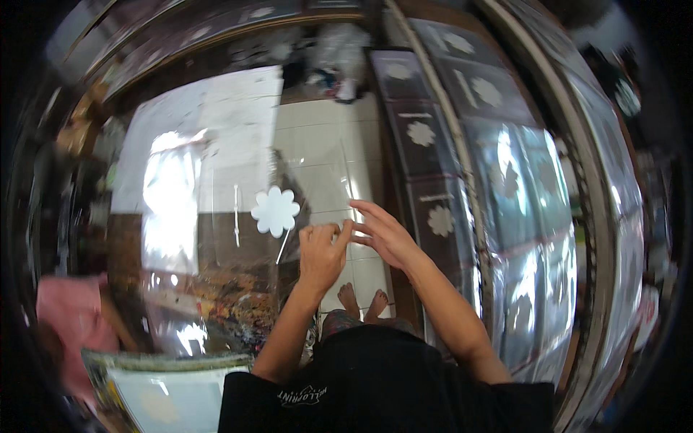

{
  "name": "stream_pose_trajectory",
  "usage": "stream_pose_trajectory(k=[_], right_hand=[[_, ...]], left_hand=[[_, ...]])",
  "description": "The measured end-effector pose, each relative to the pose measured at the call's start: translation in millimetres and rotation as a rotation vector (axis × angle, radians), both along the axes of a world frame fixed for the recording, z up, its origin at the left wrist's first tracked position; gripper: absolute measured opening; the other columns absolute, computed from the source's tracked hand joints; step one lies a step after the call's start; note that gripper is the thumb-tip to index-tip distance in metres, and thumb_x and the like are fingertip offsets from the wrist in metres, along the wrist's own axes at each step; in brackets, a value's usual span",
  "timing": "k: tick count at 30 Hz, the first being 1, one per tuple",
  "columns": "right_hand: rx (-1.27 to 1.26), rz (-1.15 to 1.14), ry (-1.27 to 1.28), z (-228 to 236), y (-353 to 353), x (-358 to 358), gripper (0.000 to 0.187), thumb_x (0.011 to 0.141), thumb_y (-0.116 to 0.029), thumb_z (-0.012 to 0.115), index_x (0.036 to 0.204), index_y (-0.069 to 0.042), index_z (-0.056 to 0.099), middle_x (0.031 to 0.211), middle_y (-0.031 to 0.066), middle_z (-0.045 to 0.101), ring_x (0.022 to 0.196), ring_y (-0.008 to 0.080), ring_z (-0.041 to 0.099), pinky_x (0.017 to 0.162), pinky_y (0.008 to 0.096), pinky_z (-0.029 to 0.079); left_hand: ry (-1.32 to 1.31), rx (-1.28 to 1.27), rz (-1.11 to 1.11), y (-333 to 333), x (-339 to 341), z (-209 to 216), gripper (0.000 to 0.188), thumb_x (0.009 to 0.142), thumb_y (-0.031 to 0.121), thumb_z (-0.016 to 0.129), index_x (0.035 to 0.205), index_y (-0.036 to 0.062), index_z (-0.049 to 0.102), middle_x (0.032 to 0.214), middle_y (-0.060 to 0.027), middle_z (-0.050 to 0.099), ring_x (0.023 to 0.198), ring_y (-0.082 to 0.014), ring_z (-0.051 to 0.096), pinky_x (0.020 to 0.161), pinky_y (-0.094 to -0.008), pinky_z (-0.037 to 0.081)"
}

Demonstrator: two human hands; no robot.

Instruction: The person repeatedly picks up white flower-shaped cutouts from a table and places them onto a transparent sheet on a nearby rack. The person handles the cutouts one at a time and arranges them in a pattern on the sheet.

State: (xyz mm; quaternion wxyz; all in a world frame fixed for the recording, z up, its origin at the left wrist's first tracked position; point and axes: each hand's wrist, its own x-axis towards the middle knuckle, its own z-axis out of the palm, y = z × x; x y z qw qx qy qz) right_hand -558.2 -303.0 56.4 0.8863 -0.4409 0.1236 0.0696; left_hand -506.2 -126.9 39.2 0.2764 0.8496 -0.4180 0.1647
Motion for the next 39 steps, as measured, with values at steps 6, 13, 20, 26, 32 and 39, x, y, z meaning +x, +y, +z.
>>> stream_pose_trajectory(k=[6, 13, 20, 26, 32, 39], right_hand=[[-0.577, -0.144, 0.094, 5.8, -41.4, -41.6, 0.032, 0.092, -0.011, 0.060, 0.122, -0.001, 0.065, 0.107, 0.0088, 0.070, 0.092, 0.0180, 0.068, 0.080, 0.0316, 0.056], [-0.725, -0.621, 0.173, 57.3, -136.0, -238.2, 0.037, 0.099, 0.000, 0.049, 0.135, -0.003, 0.056, 0.135, 0.0117, 0.059, 0.115, 0.0244, 0.066, 0.094, 0.0355, 0.055], [-1.120, -1.037, 0.626, 45.9, -127.1, -480.0, 0.045, 0.095, -0.003, 0.053, 0.141, -0.007, 0.051, 0.143, 0.0074, 0.054, 0.119, 0.0241, 0.063, 0.096, 0.0355, 0.052], [-0.453, -1.684, 0.430, 6.6, -79.9, -546.1, 0.037, 0.093, 0.003, 0.054, 0.130, 0.001, 0.055, 0.128, 0.0128, 0.058, 0.119, 0.0306, 0.060, 0.098, 0.0379, 0.055], [-0.509, -1.627, 0.473, -24.6, -58.3, -572.7, 0.040, 0.092, 0.005, 0.049, 0.132, 0.005, 0.049, 0.132, 0.0160, 0.052, 0.116, 0.0326, 0.062, 0.096, 0.0370, 0.056], [-0.530, -1.619, 0.562, -21.9, -77.2, -562.0, 0.038, 0.095, 0.000, 0.053, 0.133, 0.005, 0.049, 0.131, 0.0155, 0.052, 0.114, 0.0301, 0.062, 0.098, 0.0337, 0.055]], left_hand=[[0.086, 0.026, -0.325, -45.8, -87.0, 11.6, 0.045, 0.077, 0.005, 0.072, 0.121, 0.0094, 0.068, 0.094, -0.0054, 0.059, 0.088, -0.0223, 0.057, 0.087, -0.0442, 0.040], [0.193, -0.215, -0.615, -67.0, -133.9, 54.5, 0.040, 0.084, 0.023, 0.074, 0.120, 0.0062, 0.068, 0.098, -0.0075, 0.061, 0.088, -0.0253, 0.055, 0.085, -0.0420, 0.039], [0.261, -0.067, -0.413, -76.6, -81.7, -18.7, 0.028, 0.088, 0.012, 0.067, 0.114, 0.0015, 0.068, 0.097, -0.0121, 0.063, 0.089, -0.0306, 0.058, 0.083, -0.0422, 0.041], [0.624, 0.197, -0.322, -52.1, -66.0, -120.4, 0.024, 0.093, 0.013, 0.061, 0.111, -0.0004, 0.068, 0.099, -0.0173, 0.065, 0.088, -0.0318, 0.063, 0.081, -0.0433, 0.048], [0.759, 0.351, -0.353, -5.8, -99.1, -195.2, 0.028, 0.093, 0.017, 0.060, 0.108, -0.0049, 0.069, 0.097, -0.0232, 0.069, 0.084, -0.0366, 0.067, 0.076, -0.0445, 0.053], [0.962, 0.495, -0.249, 66.5, -123.1, -277.3, 0.025, 0.090, 0.019, 0.062, 0.100, -0.0019, 0.070, 0.097, -0.0240, 0.068, 0.090, -0.0416, 0.066, 0.081, -0.0471, 0.052]])
